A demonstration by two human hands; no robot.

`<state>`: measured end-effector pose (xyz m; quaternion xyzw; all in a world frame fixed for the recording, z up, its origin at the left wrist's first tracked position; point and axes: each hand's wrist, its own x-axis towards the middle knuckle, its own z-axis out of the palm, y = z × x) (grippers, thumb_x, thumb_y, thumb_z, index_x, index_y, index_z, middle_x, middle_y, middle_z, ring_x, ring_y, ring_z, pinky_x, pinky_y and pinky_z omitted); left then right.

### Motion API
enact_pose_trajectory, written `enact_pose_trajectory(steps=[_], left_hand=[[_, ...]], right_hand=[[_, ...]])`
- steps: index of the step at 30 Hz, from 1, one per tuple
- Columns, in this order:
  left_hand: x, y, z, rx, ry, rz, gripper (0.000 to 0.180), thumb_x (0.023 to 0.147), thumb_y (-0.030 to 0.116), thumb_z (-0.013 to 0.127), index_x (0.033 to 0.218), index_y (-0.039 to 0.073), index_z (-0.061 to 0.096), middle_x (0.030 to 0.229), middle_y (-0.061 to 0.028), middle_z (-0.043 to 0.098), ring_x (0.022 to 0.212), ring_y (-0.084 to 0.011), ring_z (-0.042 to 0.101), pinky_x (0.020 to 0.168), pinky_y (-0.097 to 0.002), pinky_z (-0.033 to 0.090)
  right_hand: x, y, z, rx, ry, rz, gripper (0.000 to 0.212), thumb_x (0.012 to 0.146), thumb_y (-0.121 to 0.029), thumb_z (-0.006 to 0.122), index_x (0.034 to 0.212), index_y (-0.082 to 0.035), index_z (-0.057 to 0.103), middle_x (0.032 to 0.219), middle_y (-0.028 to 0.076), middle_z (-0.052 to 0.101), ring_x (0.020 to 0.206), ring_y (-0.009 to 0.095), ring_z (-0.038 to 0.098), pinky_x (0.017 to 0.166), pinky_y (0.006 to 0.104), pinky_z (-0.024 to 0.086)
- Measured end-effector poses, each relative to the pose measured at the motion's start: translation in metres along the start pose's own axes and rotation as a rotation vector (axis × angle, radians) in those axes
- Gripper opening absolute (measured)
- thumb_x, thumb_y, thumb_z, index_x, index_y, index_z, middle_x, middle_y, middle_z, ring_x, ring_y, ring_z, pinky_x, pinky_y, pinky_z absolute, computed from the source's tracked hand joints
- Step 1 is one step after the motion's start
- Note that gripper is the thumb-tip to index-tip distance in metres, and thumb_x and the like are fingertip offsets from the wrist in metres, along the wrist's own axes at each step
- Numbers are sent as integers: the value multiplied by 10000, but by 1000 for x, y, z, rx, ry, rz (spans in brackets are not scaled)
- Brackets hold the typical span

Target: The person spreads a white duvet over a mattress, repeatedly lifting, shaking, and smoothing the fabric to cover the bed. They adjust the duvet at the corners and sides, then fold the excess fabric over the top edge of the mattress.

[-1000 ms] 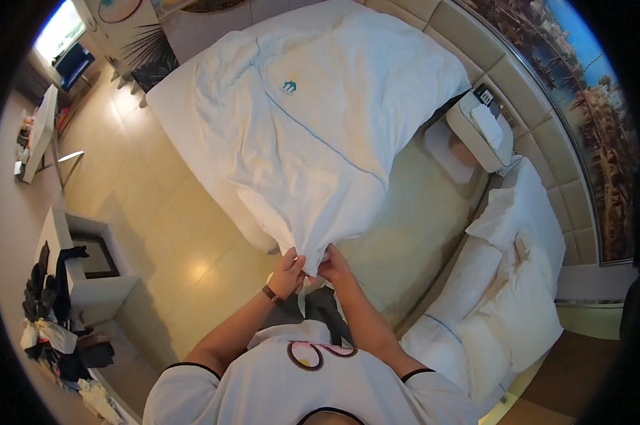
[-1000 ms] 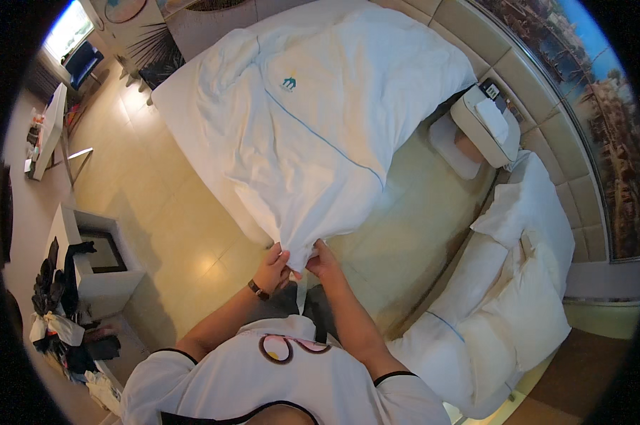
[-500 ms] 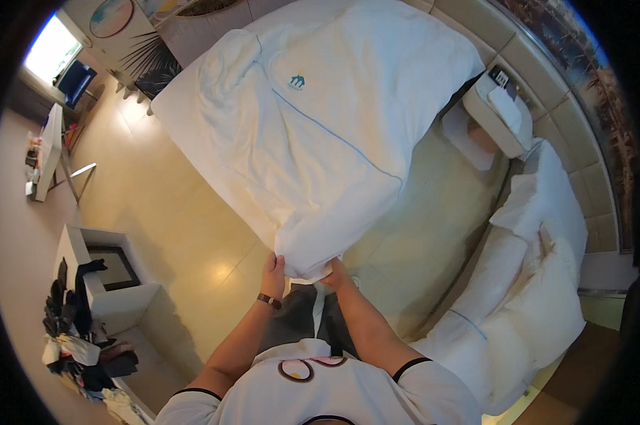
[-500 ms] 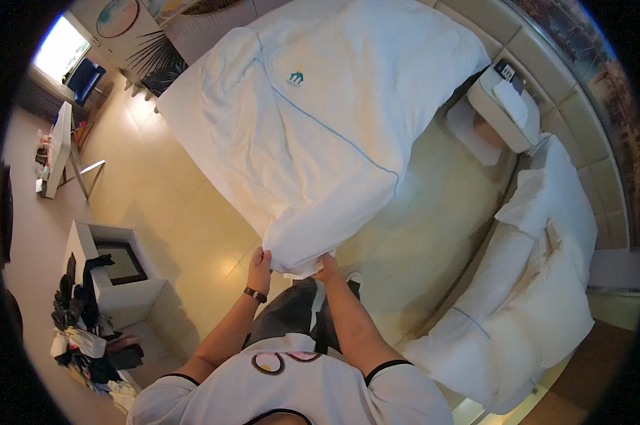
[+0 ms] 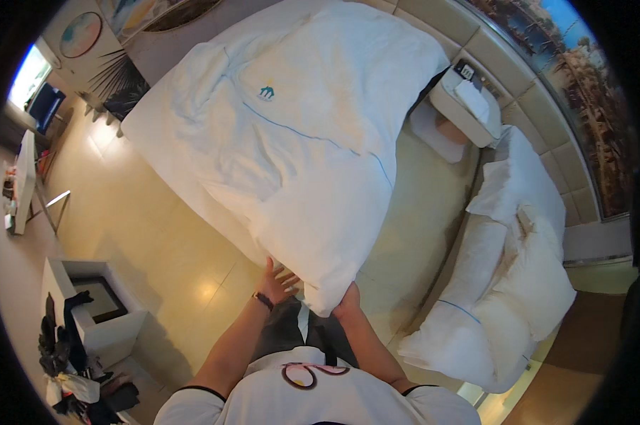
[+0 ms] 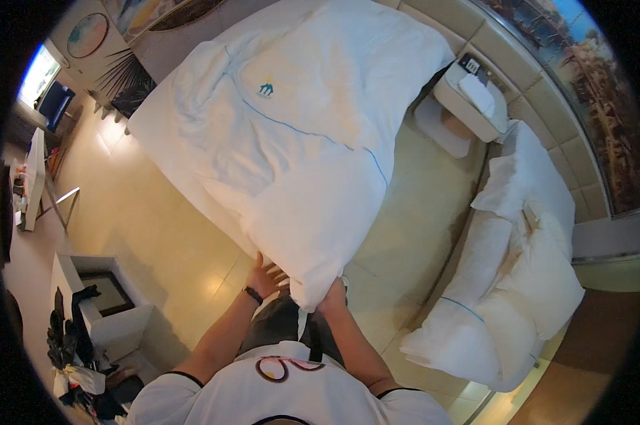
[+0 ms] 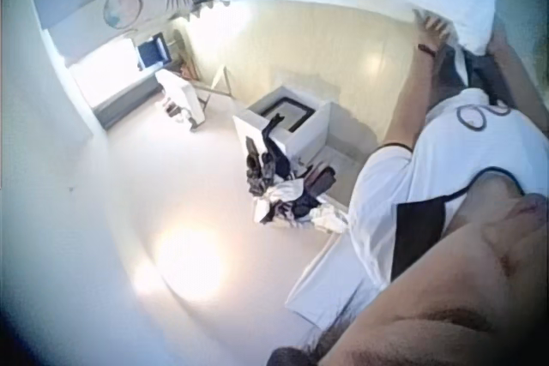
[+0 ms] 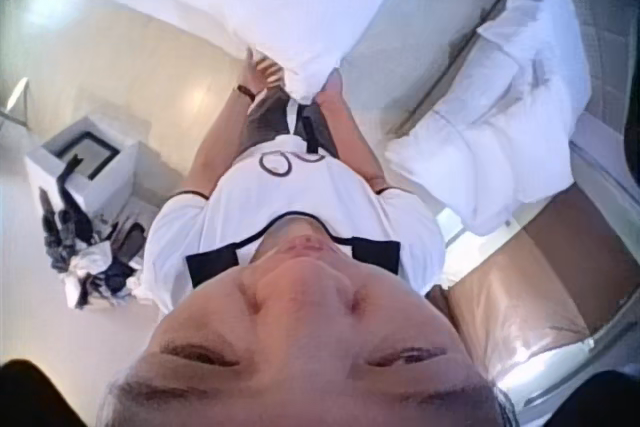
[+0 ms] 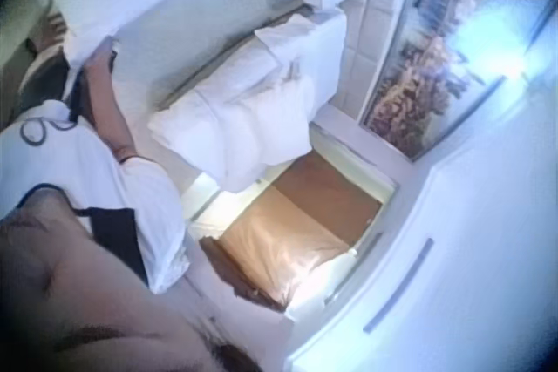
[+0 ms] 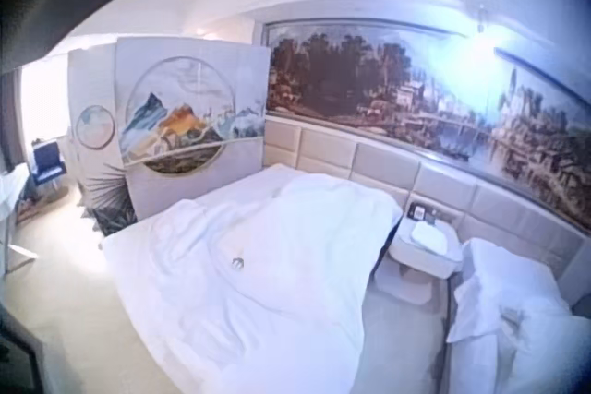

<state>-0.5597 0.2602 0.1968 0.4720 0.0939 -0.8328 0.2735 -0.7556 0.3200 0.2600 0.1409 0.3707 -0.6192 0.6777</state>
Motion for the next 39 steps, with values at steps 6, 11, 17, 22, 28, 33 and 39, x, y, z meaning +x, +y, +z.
enact_pose_trajectory(steps=[6,11,17,22,28,33,39], left_hand=[[28,93,52,-265,-337,541,672,898,591,452,1324,71,453,1276,-122,537,1128,-298,532,929,-445,468],[-59,139,57,416,516,713,494,899,409,577,1153,-15,566,1042,-133,638,884,-227,616,762,-339,518],[-16,64,-142,488,655,826,315,897,176,606,1110,-55,586,957,-128,654,870,-216,613,739,-345,509],[51,61,-121,334,623,535,345,872,288,660,1013,-22,610,901,-135,656,753,-254,618,610,-422,508],[91,63,-158,725,726,554,405,815,343,713,959,-18,599,886,-142,667,777,-246,630,641,-412,503],[51,59,-112,1147,653,806,302,847,256,676,928,-18,580,812,-147,642,733,-260,584,682,-379,469],[-2,67,-82,1230,509,798,343,856,199,586,1106,-34,553,1046,-259,617,1015,-377,589,834,-397,464]], right_hand=[[24,22,-46,-153,177,-4,361,947,-206,422,1207,25,517,1186,150,588,1069,297,589,909,491,487],[-57,9,58,-510,225,-80,338,881,-113,503,1176,51,512,1100,178,600,933,308,638,776,457,540],[-24,62,-74,-640,355,111,308,791,23,497,1091,74,540,963,178,625,839,319,654,678,472,549],[21,56,-148,-716,526,197,270,732,-13,588,996,41,600,853,151,626,702,305,641,608,446,539],[36,30,-148,-1294,400,68,412,709,-60,636,1103,35,556,937,200,613,769,355,619,665,454,512],[95,33,-38,-1942,184,-819,528,747,-159,661,1231,-16,505,1196,214,535,1118,376,496,938,449,413],[140,113,169,-2027,-493,-603,710,712,-308,729,1292,-7,452,1202,208,544,1150,359,494,947,432,431]])
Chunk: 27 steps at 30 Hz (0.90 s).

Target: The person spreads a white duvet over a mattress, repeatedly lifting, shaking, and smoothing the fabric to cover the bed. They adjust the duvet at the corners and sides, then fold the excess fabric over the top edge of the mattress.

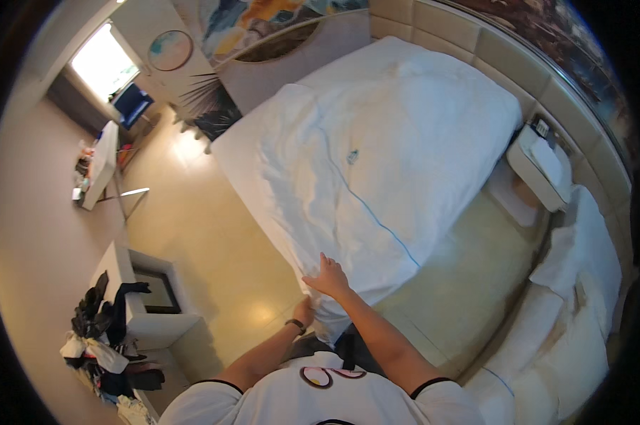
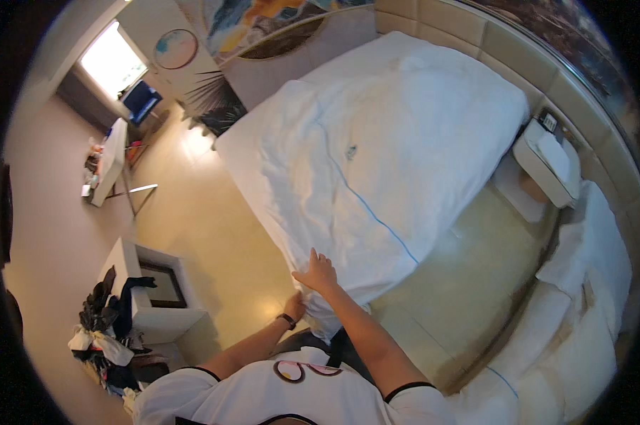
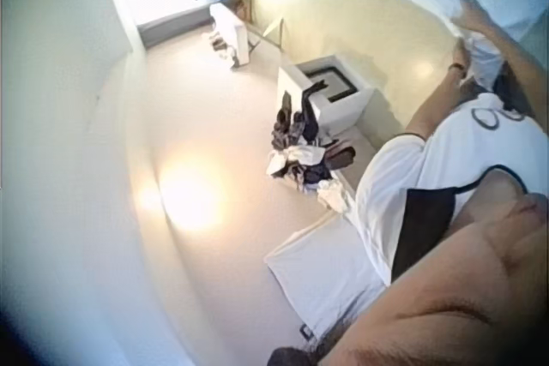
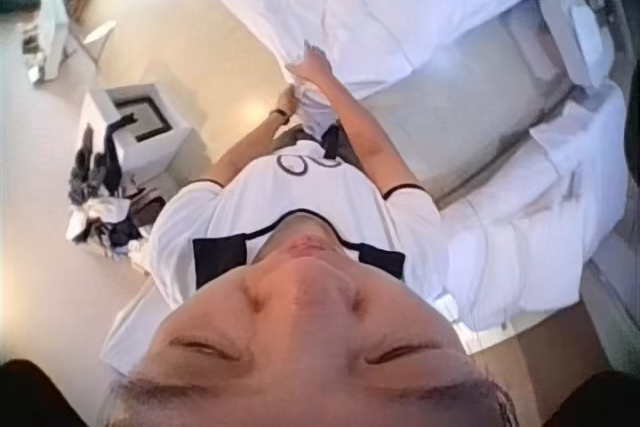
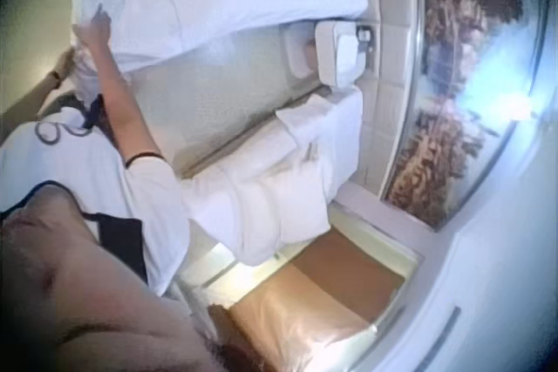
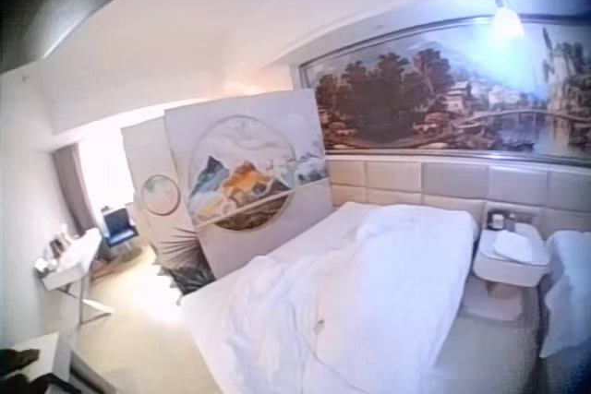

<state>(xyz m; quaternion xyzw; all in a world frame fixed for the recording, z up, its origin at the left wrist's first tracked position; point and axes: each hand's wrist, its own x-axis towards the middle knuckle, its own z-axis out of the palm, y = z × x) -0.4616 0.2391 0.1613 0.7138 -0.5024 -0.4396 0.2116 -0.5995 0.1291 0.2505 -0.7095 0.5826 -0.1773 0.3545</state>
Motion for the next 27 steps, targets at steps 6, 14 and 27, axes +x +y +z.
enact_pose_trajectory(steps=[6,14,27], left_hand=[[12,37,-21,-136,-238,6,365,745,28,595,1105,-26,564,1033,-181,640,1023,-317,586,856,-391,458],[203,49,-164,-1476,-160,-457,811,836,680,475,1373,84,359,1236,-131,520,1085,-277,515,909,-437,416],[379,17,-278,-575,99,110,503,802,52,537,1300,79,467,1191,-231,574,1137,-375,526,936,-402,438]], right_hand=[[82,11,69,-41,-345,246,603,711,-246,665,1238,7,519,1083,193,625,1003,368,598,874,424,480],[114,-36,6,603,-422,134,418,701,-29,537,1106,40,613,991,79,661,910,163,592,805,312,475],[189,-76,58,-149,-370,321,346,824,-216,658,1105,-18,630,922,126,681,883,219,637,789,336,488]])
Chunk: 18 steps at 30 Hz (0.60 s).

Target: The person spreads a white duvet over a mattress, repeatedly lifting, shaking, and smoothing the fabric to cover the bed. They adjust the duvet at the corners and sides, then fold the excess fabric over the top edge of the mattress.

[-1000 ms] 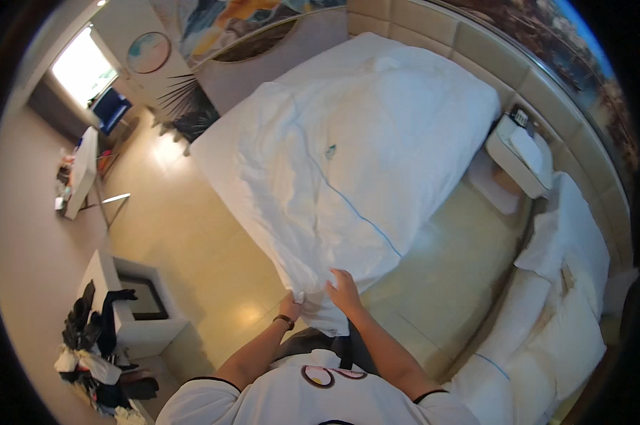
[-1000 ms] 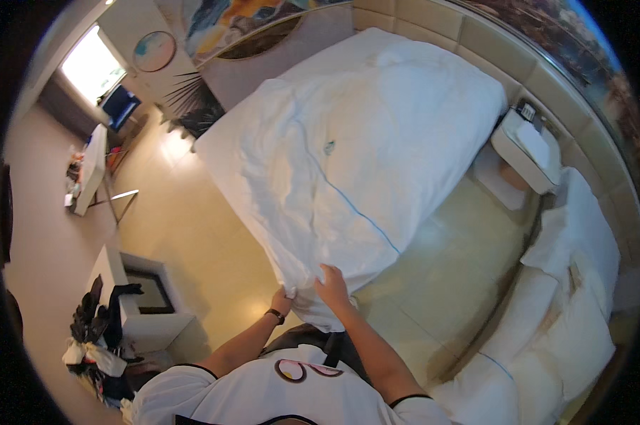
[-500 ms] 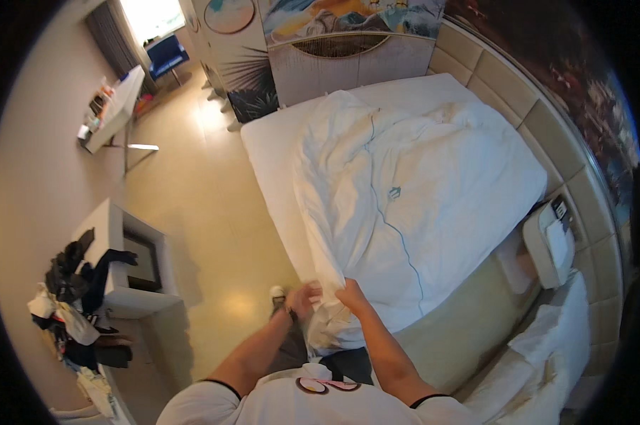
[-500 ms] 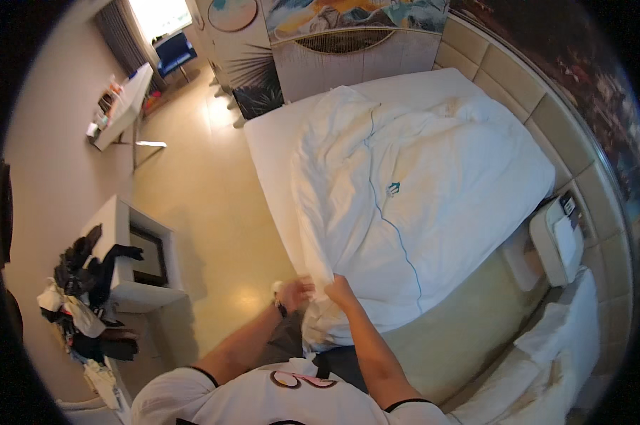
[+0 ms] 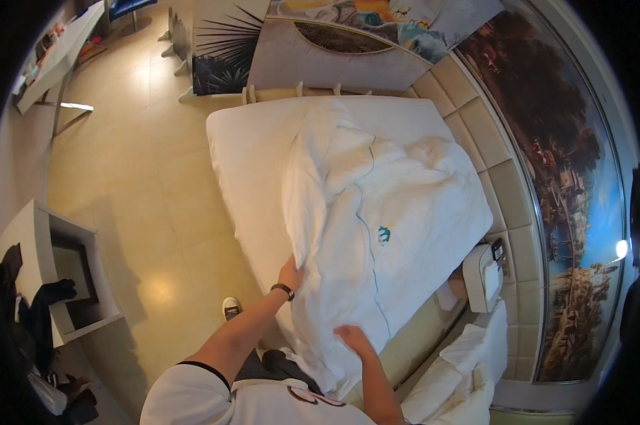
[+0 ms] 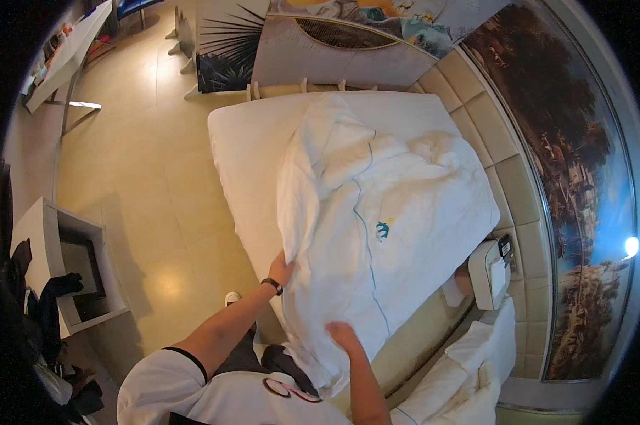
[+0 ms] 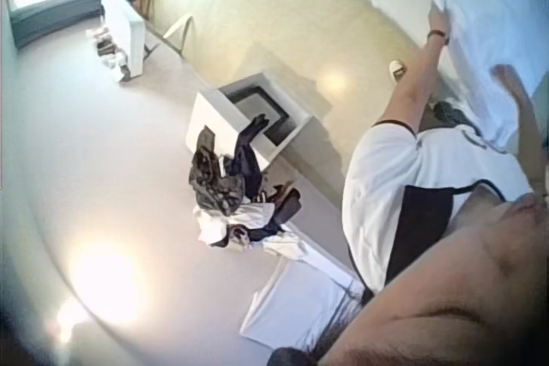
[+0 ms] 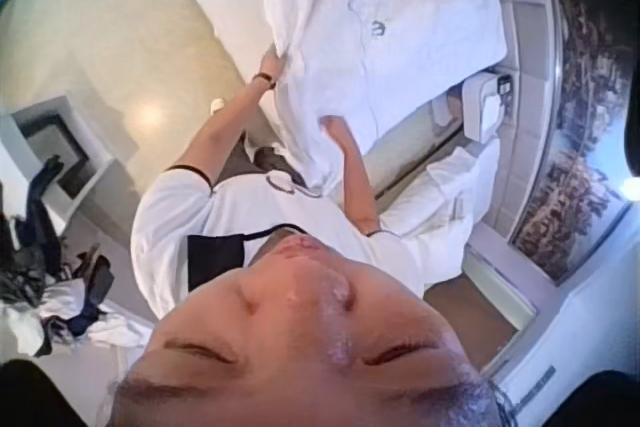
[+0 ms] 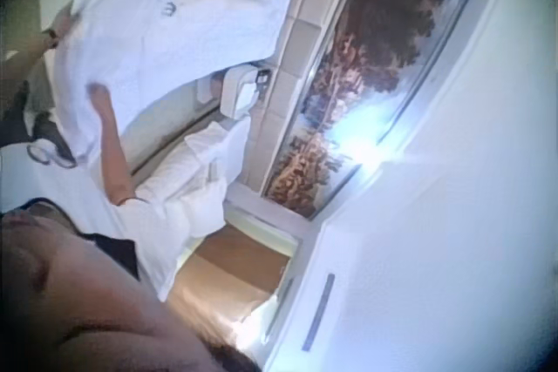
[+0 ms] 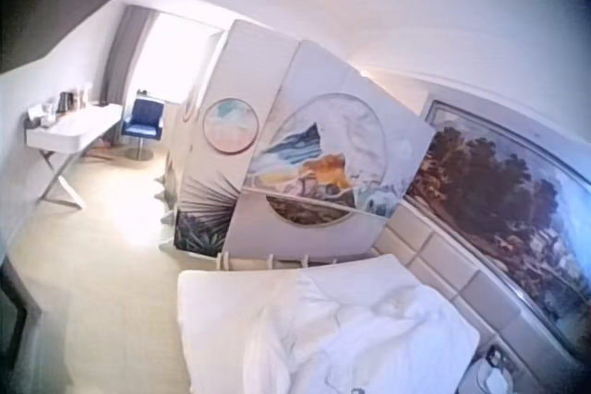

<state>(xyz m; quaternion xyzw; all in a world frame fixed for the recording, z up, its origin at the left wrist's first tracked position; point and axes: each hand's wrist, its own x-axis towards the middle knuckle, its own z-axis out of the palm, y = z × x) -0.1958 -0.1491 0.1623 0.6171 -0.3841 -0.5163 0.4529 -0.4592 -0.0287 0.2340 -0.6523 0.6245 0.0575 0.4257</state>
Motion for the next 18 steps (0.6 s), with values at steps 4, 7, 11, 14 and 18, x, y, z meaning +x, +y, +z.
enact_pose_trajectory(steps=[4,7,11,14,18], left_hand=[[-24,1,-31,290,-276,169,405,788,78,559,1182,24,485,1018,-227,583,999,-396,549,866,-458,444],[-38,-11,-36,417,-343,274,275,781,89,578,1016,-21,488,978,-239,557,960,-401,547,843,-462,437],[-45,23,-58,430,-442,201,274,778,107,604,978,-40,490,967,-238,528,956,-415,527,857,-449,433],[-26,25,-95,553,-565,233,250,752,84,584,947,-52,506,897,-233,532,953,-417,525,847,-440,440],[18,-18,-107,527,-710,403,168,730,46,505,879,-32,512,878,-229,553,868,-426,561,789,-464,462]], right_hand=[[143,-178,-49,81,544,-332,888,742,-295,769,1422,1,279,1352,239,442,1193,329,507,926,394,462],[205,-278,-58,-306,427,0,1009,695,-305,771,1448,4,176,1326,268,445,1187,372,498,935,450,452],[289,-229,-44,-77,199,307,935,727,-262,727,1461,-69,180,1309,271,446,1184,394,484,932,481,445],[293,-246,-10,-391,294,291,892,758,-264,683,1463,-57,177,1186,240,554,1056,398,565,869,506,469],[310,-267,-20,-527,245,262,928,701,-361,723,1441,-68,244,1246,225,523,1049,410,561,833,600,443]])
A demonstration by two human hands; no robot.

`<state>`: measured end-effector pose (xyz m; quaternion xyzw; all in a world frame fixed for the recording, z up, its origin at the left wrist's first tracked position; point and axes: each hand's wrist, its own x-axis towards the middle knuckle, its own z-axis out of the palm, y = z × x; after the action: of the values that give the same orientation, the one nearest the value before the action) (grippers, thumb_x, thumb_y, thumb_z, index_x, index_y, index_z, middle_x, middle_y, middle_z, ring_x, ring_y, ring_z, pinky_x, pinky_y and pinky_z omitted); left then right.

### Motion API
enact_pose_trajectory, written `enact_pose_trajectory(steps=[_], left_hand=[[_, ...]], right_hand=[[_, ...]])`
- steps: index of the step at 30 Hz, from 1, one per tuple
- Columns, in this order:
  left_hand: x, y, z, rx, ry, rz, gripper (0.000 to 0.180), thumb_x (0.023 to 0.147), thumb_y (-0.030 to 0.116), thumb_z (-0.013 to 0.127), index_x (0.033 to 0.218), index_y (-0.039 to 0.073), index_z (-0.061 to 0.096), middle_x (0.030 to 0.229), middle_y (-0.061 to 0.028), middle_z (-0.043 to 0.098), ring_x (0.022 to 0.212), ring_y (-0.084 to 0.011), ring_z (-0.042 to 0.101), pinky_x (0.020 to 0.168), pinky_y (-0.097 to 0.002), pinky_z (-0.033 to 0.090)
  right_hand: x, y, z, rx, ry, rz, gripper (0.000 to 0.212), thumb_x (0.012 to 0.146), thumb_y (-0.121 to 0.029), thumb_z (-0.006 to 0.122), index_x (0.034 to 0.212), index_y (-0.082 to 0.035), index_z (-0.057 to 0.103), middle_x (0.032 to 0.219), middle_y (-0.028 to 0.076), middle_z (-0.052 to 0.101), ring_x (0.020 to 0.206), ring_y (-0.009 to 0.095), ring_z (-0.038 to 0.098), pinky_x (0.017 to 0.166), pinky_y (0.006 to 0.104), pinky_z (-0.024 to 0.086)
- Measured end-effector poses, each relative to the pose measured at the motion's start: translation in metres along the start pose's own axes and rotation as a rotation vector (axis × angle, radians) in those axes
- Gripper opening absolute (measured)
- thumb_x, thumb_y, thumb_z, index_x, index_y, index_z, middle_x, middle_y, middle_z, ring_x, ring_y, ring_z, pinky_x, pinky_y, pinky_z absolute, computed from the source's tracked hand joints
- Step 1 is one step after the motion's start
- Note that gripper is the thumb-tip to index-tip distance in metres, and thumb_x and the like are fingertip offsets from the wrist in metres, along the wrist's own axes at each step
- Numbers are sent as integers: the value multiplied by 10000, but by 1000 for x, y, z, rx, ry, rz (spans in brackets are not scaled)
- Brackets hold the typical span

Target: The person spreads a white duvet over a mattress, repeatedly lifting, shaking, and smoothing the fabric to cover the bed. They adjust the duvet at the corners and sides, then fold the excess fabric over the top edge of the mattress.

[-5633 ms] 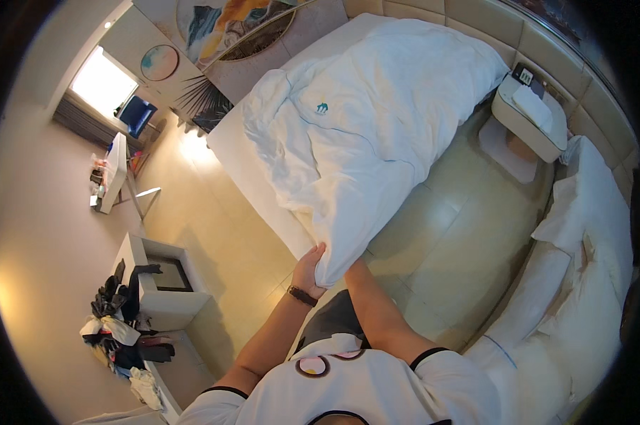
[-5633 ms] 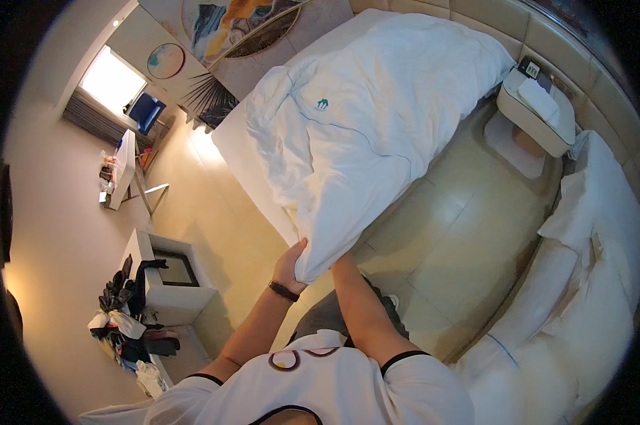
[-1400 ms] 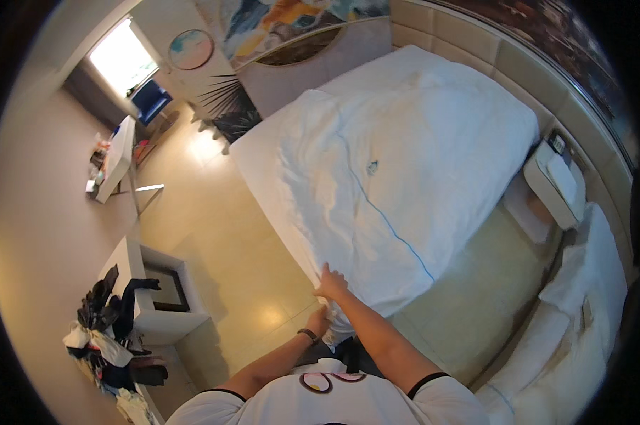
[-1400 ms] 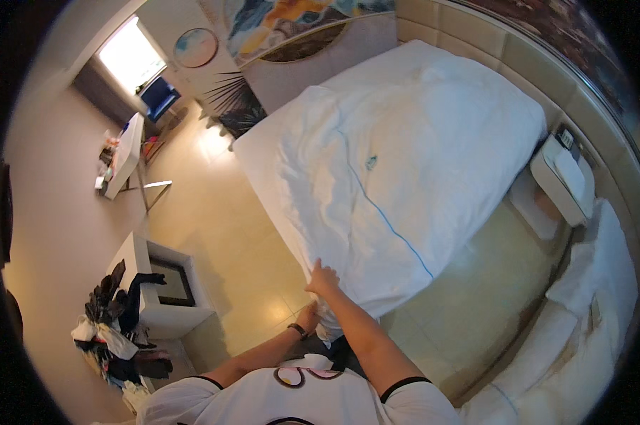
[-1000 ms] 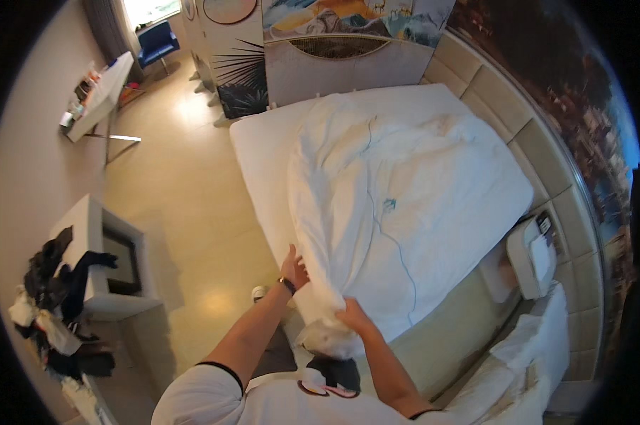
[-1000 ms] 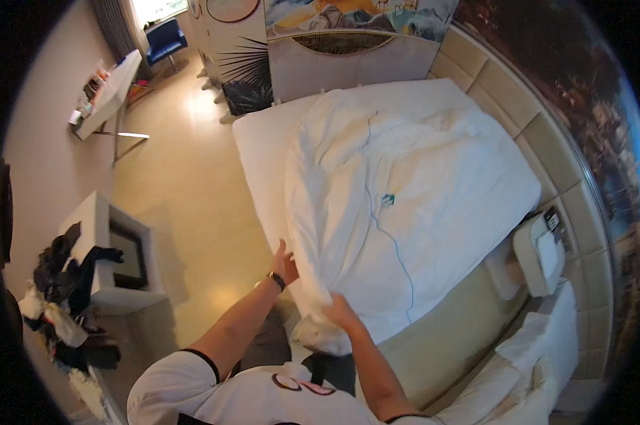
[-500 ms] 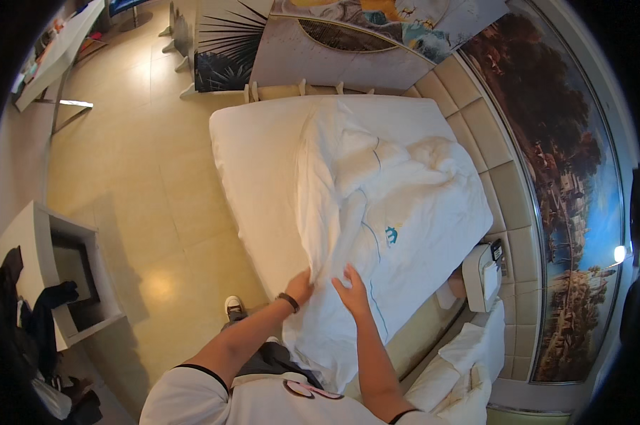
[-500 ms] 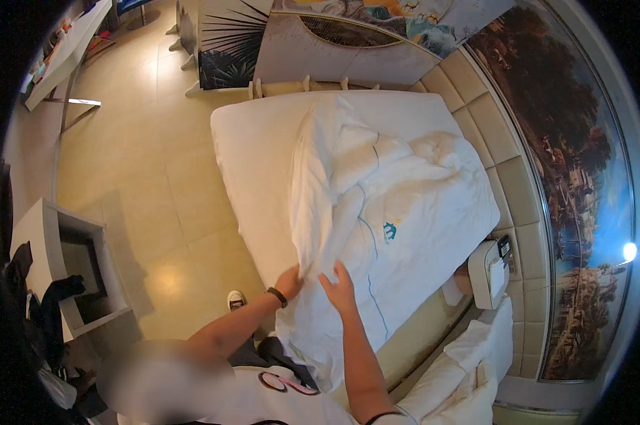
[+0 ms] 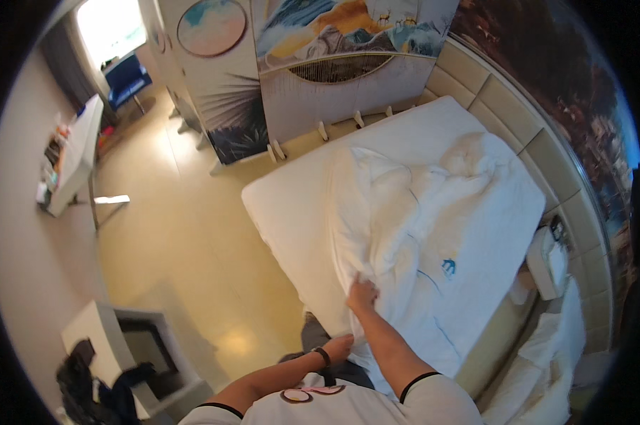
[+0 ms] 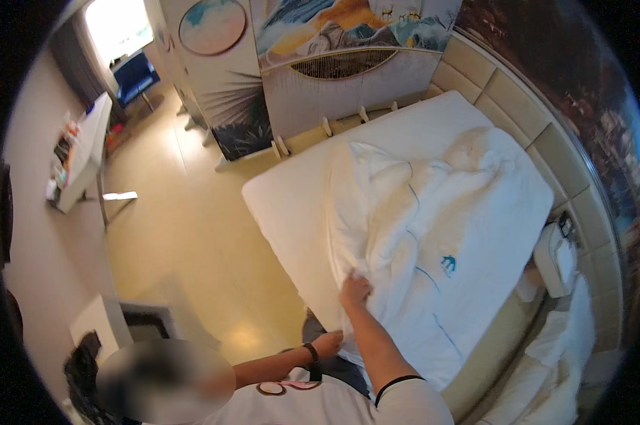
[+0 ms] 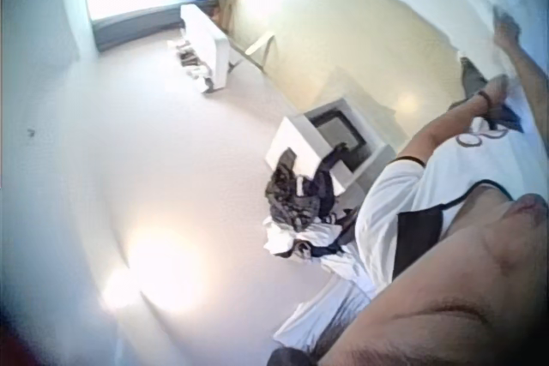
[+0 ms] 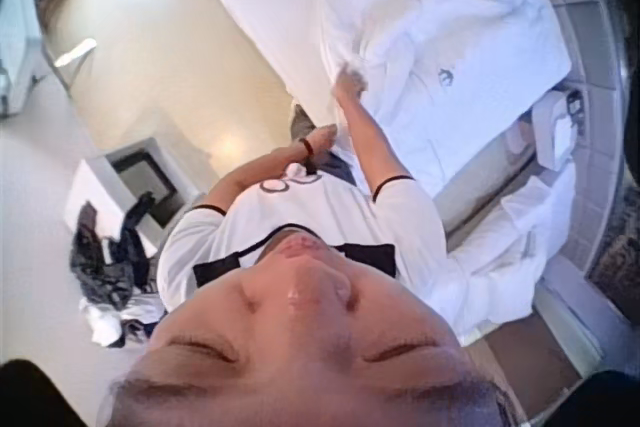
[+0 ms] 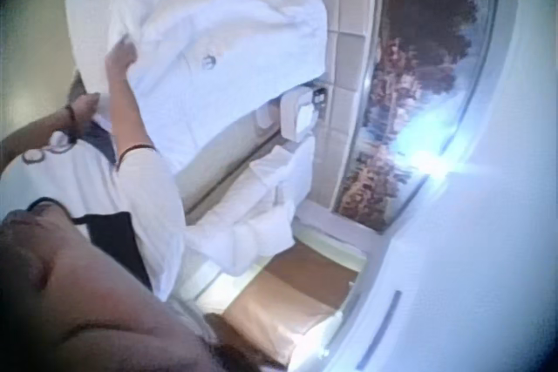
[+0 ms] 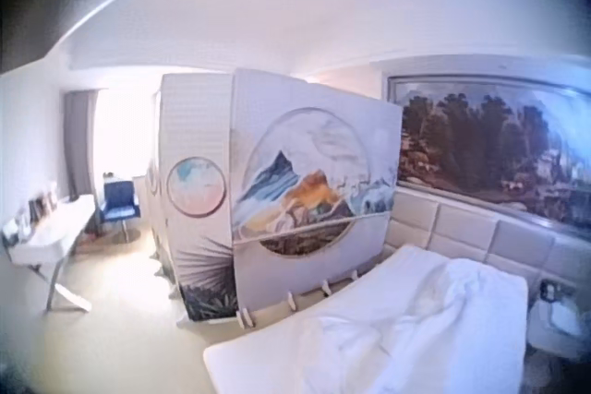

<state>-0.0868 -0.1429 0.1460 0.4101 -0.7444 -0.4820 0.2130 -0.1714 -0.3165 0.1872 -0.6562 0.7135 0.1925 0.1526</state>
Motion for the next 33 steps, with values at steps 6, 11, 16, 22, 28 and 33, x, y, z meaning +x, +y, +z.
enact_pose_trajectory(steps=[6,11,16,22,28,33], left_hand=[[47,-49,-118,-259,-471,-233,468,771,71,576,1233,39,516,923,-128,655,796,-224,613,746,-352,496],[167,-109,-238,-1573,138,-640,629,910,620,383,1246,100,492,1177,-140,584,1143,-296,547,943,-484,447],[300,-101,-345,-1261,249,-656,520,856,378,601,1182,-21,536,1113,-138,629,1039,-281,597,881,-432,498],[329,-146,-363,-634,518,-522,403,778,-14,515,1180,-34,504,983,-129,635,917,-242,618,793,-367,522],[242,-126,-416,-746,273,-219,596,805,-67,462,1374,-18,289,1287,-180,470,1052,-242,542,857,-354,482],[219,-95,-478,-1156,5,-536,584,834,-3,511,1374,-18,289,1286,-160,479,1140,-273,513,955,-393,434]], right_hand=[[77,27,-25,1312,-356,-142,498,710,-130,642,1187,-14,556,1036,128,628,884,219,616,742,340,499],[34,13,-101,1730,-427,-268,552,640,-12,603,1192,10,583,1041,72,623,899,155,573,786,277,458],[13,3,-117,1557,-516,-343,603,625,-53,633,1222,1,571,1094,75,620,984,180,564,882,300,429],[41,-80,-86,497,-355,-4,604,787,-413,666,1237,-25,557,1117,150,629,1047,263,573,946,382,424],[97,-216,-102,2809,-527,249,742,831,-653,493,1191,-5,526,1124,154,608,1025,260,590,900,465,464],[164,-245,-71,2470,727,467,592,906,-494,427,1253,-18,486,1271,154,524,1158,298,505,985,470,400]])
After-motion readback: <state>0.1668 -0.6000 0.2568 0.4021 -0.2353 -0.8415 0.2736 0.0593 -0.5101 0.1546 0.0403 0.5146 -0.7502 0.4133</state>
